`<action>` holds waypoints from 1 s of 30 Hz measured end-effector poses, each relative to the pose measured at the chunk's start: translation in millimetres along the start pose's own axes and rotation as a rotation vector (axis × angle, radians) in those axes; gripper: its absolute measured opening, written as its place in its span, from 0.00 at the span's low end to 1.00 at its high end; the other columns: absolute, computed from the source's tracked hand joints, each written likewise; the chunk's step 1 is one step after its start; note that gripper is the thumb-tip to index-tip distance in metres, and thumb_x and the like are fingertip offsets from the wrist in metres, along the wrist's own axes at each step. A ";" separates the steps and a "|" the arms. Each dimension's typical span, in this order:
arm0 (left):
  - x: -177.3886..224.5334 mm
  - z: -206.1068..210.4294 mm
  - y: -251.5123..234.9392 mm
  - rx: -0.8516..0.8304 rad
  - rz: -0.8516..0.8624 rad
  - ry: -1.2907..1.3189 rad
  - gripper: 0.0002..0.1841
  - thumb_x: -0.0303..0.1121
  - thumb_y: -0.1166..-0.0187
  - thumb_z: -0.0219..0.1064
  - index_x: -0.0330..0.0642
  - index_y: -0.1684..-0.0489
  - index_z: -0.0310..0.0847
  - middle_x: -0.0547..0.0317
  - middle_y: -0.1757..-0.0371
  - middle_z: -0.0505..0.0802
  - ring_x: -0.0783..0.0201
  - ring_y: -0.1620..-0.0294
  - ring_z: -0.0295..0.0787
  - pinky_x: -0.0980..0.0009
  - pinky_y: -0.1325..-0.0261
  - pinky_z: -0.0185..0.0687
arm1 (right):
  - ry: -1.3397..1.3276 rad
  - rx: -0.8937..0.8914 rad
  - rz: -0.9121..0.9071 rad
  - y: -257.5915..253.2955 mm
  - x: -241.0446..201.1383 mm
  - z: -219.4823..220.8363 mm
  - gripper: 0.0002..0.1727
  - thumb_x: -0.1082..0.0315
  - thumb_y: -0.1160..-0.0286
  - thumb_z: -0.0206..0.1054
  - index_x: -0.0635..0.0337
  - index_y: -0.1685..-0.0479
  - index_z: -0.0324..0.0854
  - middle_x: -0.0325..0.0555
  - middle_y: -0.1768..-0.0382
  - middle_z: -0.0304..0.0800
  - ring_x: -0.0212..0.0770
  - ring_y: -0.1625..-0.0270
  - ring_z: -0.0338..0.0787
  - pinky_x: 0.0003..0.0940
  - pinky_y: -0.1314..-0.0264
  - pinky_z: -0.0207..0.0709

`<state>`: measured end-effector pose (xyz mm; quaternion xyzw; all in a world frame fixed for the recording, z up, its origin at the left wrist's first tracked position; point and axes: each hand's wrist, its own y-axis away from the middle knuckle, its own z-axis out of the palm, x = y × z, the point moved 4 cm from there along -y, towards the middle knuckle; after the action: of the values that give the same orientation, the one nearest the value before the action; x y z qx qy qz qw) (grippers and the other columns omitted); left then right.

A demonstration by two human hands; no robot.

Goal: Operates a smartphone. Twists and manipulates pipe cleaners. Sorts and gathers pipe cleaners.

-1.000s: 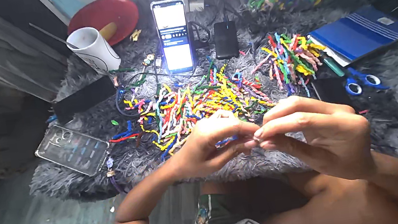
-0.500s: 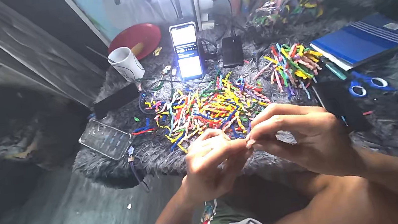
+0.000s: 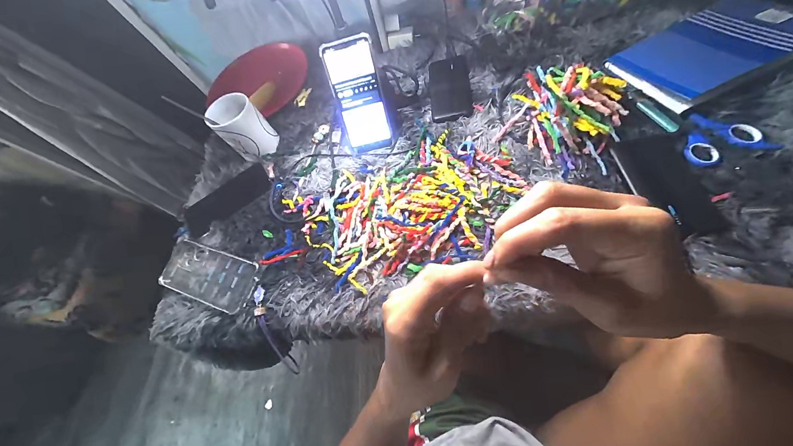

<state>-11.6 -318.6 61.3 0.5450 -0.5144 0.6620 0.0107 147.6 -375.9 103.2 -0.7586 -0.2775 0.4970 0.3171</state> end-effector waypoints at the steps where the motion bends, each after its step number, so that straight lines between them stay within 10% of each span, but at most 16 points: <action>1: -2.4 3.4 0.7 -0.049 -0.076 0.191 0.13 0.37 0.06 0.51 0.43 0.45 0.82 0.74 0.69 0.84 0.91 0.71 0.74 0.93 0.67 0.70 | 0.000 -0.015 -0.024 0.7 -1.0 -0.3 0.06 0.72 0.19 0.67 0.65 0.60 0.87 0.39 0.58 0.88 0.21 0.53 0.87 0.12 0.52 0.82; 8: -19.4 46.5 20.5 -0.374 -0.456 1.622 0.07 0.35 0.16 0.65 0.48 0.59 0.90 0.77 0.77 0.89 0.83 0.78 0.82 0.86 0.69 0.77 | -0.184 -0.154 -0.117 2.6 -3.9 7.2 0.08 0.71 0.13 0.62 0.65 0.56 0.85 0.43 0.57 0.90 0.23 0.51 0.86 0.15 0.47 0.78; 16: -22.9 9.0 4.4 0.043 -0.072 0.584 0.11 0.35 0.10 0.59 0.46 0.46 0.88 0.74 0.56 0.95 0.92 0.67 0.82 0.94 0.64 0.75 | -0.103 -0.118 0.039 -5.2 6.3 -2.1 0.06 0.68 0.17 0.68 0.62 0.58 0.87 0.36 0.56 0.89 0.20 0.50 0.87 0.12 0.49 0.83; 23: -18.8 4.1 4.1 0.208 0.162 -0.136 0.09 0.35 0.10 0.61 0.41 0.48 0.83 0.67 0.61 0.90 0.82 0.59 0.85 0.84 0.48 0.79 | -0.067 -0.089 0.083 -5.6 11.7 -1.9 0.07 0.70 0.19 0.68 0.64 0.62 0.88 0.38 0.58 0.89 0.22 0.52 0.88 0.14 0.51 0.85; 26: -24.5 10.5 3.2 0.099 0.054 0.001 0.10 0.35 0.07 0.55 0.41 0.48 0.80 0.67 0.64 0.87 0.85 0.64 0.82 0.88 0.54 0.78 | -0.031 -0.053 0.085 -5.1 13.3 -5.2 0.06 0.72 0.21 0.68 0.63 0.62 0.89 0.36 0.58 0.89 0.24 0.50 0.89 0.16 0.47 0.86; 30: -35.6 23.5 5.7 -0.085 -0.316 0.950 0.09 0.38 0.09 0.58 0.52 0.51 0.86 0.80 0.69 0.89 0.92 0.74 0.75 0.92 0.69 0.68 | -0.094 -0.044 0.116 -3.9 14.9 -1.6 0.05 0.72 0.21 0.70 0.63 0.61 0.90 0.36 0.59 0.88 0.23 0.51 0.88 0.15 0.47 0.84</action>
<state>16.3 -318.1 28.6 0.2539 -0.3905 0.8056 0.3661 153.9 -362.7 98.0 -0.7560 -0.2585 0.5433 0.2578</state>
